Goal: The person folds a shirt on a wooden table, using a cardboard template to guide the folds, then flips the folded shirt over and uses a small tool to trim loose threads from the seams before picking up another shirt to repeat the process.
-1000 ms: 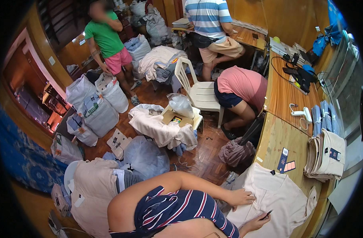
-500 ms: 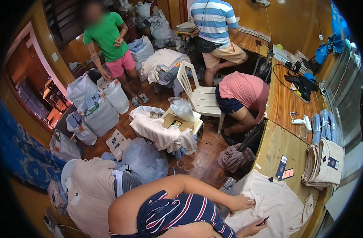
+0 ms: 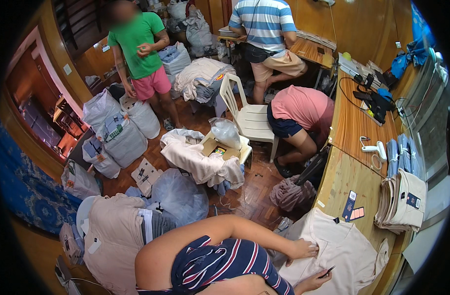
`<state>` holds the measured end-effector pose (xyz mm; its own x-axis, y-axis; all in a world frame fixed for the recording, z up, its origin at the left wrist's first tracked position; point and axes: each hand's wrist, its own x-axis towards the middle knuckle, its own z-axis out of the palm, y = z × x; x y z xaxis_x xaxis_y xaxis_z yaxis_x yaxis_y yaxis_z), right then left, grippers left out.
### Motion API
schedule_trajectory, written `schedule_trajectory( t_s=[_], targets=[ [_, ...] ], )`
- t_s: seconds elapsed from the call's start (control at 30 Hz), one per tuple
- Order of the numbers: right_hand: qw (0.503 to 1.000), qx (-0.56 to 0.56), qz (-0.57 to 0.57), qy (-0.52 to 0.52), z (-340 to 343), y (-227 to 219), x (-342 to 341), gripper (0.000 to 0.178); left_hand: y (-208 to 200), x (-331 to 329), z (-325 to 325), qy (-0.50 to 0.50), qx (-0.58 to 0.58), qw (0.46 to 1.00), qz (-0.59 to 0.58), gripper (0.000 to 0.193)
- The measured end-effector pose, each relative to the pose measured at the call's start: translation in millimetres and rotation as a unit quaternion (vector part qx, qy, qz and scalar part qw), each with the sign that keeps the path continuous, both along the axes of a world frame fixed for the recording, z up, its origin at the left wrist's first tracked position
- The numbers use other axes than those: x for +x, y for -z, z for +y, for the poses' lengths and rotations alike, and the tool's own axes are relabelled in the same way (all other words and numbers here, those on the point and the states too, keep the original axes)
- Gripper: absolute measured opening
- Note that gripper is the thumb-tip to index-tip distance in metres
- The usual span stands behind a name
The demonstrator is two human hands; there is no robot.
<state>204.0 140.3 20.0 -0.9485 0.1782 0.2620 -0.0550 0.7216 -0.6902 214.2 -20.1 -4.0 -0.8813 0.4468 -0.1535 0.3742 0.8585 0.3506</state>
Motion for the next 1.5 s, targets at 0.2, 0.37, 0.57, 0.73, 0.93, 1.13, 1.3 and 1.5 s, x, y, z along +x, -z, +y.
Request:
schedule_trajectory(
  t_s=[0.2, 0.37, 0.57, 0.73, 0.93, 1.13, 1.3, 1.5],
  targets=[
    [1.000, -0.008, 0.020, -0.015, 17.4, 30.7, -13.1, 0.029, 5.7, -5.5, 0.7, 0.013, 0.006, 1.000, 0.013, 0.124],
    [1.000, -0.013, 0.022, -0.018, 15.1, 30.3, -13.2, 0.030, 7.0, -3.0, 0.5, -0.001, 0.023, 1.000, 0.016, 0.124],
    [0.999, -0.018, 0.026, -0.018, 15.2, 31.2, -14.7, 0.031, 0.4, -4.0, -0.3, -0.003, 0.030, 1.000, 0.001, 0.124],
    [0.999, -0.018, 0.026, -0.025, 14.8, 29.4, -14.2, 0.029, -5.4, -3.7, -1.9, 0.007, 0.030, 1.000, 0.004, 0.124],
    [0.999, -0.015, 0.035, -0.006, 15.1, 29.7, -15.1, 0.027, -2.3, -13.8, 0.4, 0.037, 0.022, 0.999, -0.014, 0.127],
    [0.999, 0.024, 0.039, 0.016, 0.6, 7.5, -4.4, 0.026, -0.5, -17.8, -2.0, 0.054, 0.026, 0.998, -0.024, 0.131],
    [0.999, -0.029, 0.023, -0.004, -1.6, 2.9, -1.7, 0.027, 3.1, -19.2, -2.0, 0.066, 0.029, 0.997, -0.004, 0.131],
    [0.998, -0.062, -0.002, -0.014, -7.8, -7.6, 2.2, 0.032, 4.3, -21.9, -0.1, 0.068, 0.027, 0.997, -0.001, 0.129]
  ],
)
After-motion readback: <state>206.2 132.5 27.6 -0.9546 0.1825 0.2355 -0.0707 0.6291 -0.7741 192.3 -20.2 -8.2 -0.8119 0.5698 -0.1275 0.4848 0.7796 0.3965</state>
